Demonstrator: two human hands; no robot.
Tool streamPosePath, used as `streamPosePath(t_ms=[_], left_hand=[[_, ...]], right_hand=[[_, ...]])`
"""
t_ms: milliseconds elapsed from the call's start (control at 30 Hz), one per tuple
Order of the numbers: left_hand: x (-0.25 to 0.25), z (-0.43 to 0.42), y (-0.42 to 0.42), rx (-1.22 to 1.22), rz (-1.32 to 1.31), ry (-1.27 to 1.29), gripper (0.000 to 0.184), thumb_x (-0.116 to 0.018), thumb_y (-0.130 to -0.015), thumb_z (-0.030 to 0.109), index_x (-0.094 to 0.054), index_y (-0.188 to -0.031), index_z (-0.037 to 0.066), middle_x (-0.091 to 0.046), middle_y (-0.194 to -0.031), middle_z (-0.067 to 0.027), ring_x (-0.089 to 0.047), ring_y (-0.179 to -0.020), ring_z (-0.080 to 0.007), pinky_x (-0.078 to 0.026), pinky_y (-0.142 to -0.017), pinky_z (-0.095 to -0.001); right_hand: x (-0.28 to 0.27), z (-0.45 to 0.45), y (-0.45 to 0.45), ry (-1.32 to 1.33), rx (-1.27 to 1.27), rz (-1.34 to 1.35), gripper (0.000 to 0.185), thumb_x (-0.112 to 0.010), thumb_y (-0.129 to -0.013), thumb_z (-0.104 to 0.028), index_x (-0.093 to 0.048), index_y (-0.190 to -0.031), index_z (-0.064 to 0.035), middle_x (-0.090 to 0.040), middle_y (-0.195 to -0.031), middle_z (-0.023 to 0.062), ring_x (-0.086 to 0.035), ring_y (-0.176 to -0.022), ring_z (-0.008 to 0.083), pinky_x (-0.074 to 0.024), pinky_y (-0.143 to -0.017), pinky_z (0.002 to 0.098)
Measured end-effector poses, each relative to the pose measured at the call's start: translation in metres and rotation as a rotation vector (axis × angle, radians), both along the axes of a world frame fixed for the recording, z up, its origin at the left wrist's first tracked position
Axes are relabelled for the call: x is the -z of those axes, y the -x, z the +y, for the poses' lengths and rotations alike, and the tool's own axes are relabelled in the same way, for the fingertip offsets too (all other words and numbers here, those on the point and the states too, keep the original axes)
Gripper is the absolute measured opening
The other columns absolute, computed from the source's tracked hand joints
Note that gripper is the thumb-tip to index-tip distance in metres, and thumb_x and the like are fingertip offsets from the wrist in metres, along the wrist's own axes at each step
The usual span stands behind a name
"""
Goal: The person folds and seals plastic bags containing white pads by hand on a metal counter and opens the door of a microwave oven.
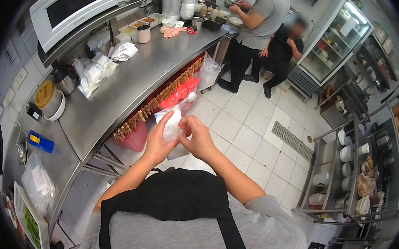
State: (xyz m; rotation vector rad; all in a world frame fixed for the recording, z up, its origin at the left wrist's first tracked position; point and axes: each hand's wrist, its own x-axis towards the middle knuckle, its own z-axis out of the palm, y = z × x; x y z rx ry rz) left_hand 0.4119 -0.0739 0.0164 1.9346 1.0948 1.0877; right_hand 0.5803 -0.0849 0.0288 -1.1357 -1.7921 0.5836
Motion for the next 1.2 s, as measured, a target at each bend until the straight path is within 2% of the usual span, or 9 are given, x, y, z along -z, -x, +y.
streamPosePath(t_ms=[200, 367, 467, 500, 600, 767, 967, 1067, 1200], left_hand=[[0.004, -0.004, 0.004, -0.006, -0.01, -0.012, 0.084, -0.075, -0.067, 0.003, -0.037, -0.141, 0.015, -0.049, -0.134, -0.019, -0.048, -0.123, -0.0373, -0.041, -0.101, -0.041], [0.008, -0.005, 0.007, -0.024, -0.078, -0.05, 0.085, -0.076, -0.066, 0.002, -0.038, -0.141, 0.012, -0.049, -0.135, -0.0187, -0.047, -0.126, -0.0346, -0.04, -0.102, -0.0396], [0.008, -0.009, 0.003, 0.026, -0.106, 0.021, 0.084, -0.076, -0.066, 0.001, -0.039, -0.141, 0.012, -0.05, -0.135, -0.0175, -0.049, -0.124, -0.0334, -0.041, -0.101, -0.0386], [0.009, -0.011, 0.001, 0.054, -0.109, 0.038, 0.084, -0.075, -0.066, 0.001, -0.039, -0.141, 0.012, -0.05, -0.134, -0.0174, -0.05, -0.123, -0.0332, -0.041, -0.101, -0.0386], [0.009, -0.014, -0.001, 0.099, -0.116, 0.116, 0.084, -0.076, -0.066, 0.001, -0.039, -0.141, 0.012, -0.048, -0.136, -0.0158, -0.048, -0.126, -0.0299, -0.039, -0.103, -0.0375], [0.017, -0.011, 0.002, 0.216, -0.331, 0.269, 0.077, -0.072, -0.073, -0.001, -0.037, -0.142, 0.007, -0.041, -0.144, -0.0108, -0.04, -0.131, -0.0216, -0.033, -0.108, -0.0339], [0.033, -0.002, 0.003, 0.334, -0.602, 0.385, 0.064, -0.06, -0.083, -0.005, -0.037, -0.142, 0.005, -0.041, -0.144, -0.0084, -0.043, -0.127, -0.0163, -0.034, -0.106, -0.031], [0.042, 0.004, 0.012, 0.431, -0.462, 0.431, 0.061, -0.055, -0.086, -0.006, -0.037, -0.143, 0.005, -0.038, -0.146, -0.0082, -0.04, -0.129, -0.0147, -0.032, -0.107, -0.0298], [0.033, -0.002, 0.008, 0.383, -0.492, 0.346, 0.059, -0.052, -0.088, -0.005, -0.036, -0.144, 0.005, -0.043, -0.142, -0.0065, -0.04, -0.129, -0.0138, -0.03, -0.107, -0.0286]], right_hand=[[0.01, 0.012, -0.015, 0.039, 0.133, 0.177, 0.028, -0.073, -0.071, 0.004, -0.054, -0.091, -0.0035, -0.057, -0.082, 0.0047, -0.057, -0.068, 0.011, -0.0496, -0.062, 0.0251], [0.004, 0.003, -0.023, 0.341, 0.039, 0.349, 0.038, -0.08, -0.075, -0.015, -0.06, -0.104, -0.0022, -0.061, -0.091, 0.0019, -0.056, -0.075, 0.0082, -0.0483, -0.066, 0.0232], [0.019, -0.001, -0.024, 0.519, -0.136, 0.255, 0.027, -0.076, -0.079, -0.011, -0.06, -0.099, -0.003, -0.061, -0.089, 0.0011, -0.056, -0.08, 0.0088, -0.0467, -0.07, 0.0227], [0.031, 0.0, -0.025, 0.624, -0.119, 0.339, 0.018, -0.076, -0.079, -0.01, -0.062, -0.09, -0.0044, -0.062, -0.084, 0.0008, -0.056, -0.074, 0.0087, -0.0461, -0.068, 0.0224], [0.045, 0.0, -0.031, 0.738, -0.128, 0.611, 0.015, -0.075, -0.08, -0.01, -0.062, -0.086, -0.0049, -0.063, -0.079, 0.0005, -0.056, -0.069, 0.0083, -0.0453, -0.066, 0.0219], [0.053, 0.0, -0.034, 0.767, -0.147, 0.683, 0.013, -0.075, -0.08, -0.008, -0.062, -0.084, -0.0053, -0.063, -0.078, 0.0011, -0.057, -0.068, 0.0085, -0.0456, -0.064, 0.0228], [0.052, 0.001, -0.034, 0.795, -0.144, 0.715, 0.012, -0.073, -0.081, -0.008, -0.062, -0.083, -0.0059, -0.063, -0.078, 0.0008, -0.057, -0.069, 0.0087, -0.0455, -0.063, 0.0232], [0.051, 0.0, -0.034, 0.822, -0.142, 0.746, 0.011, -0.073, -0.082, -0.008, -0.062, -0.083, -0.0063, -0.063, -0.078, 0.0001, -0.057, -0.069, 0.0084, -0.0449, -0.063, 0.0231], [0.048, -0.003, -0.033, 0.818, -0.156, 0.738, 0.014, -0.076, -0.079, -0.011, -0.064, -0.081, -0.0061, -0.062, -0.075, -0.001, -0.053, -0.065, 0.0061, -0.0408, -0.06, 0.02]])
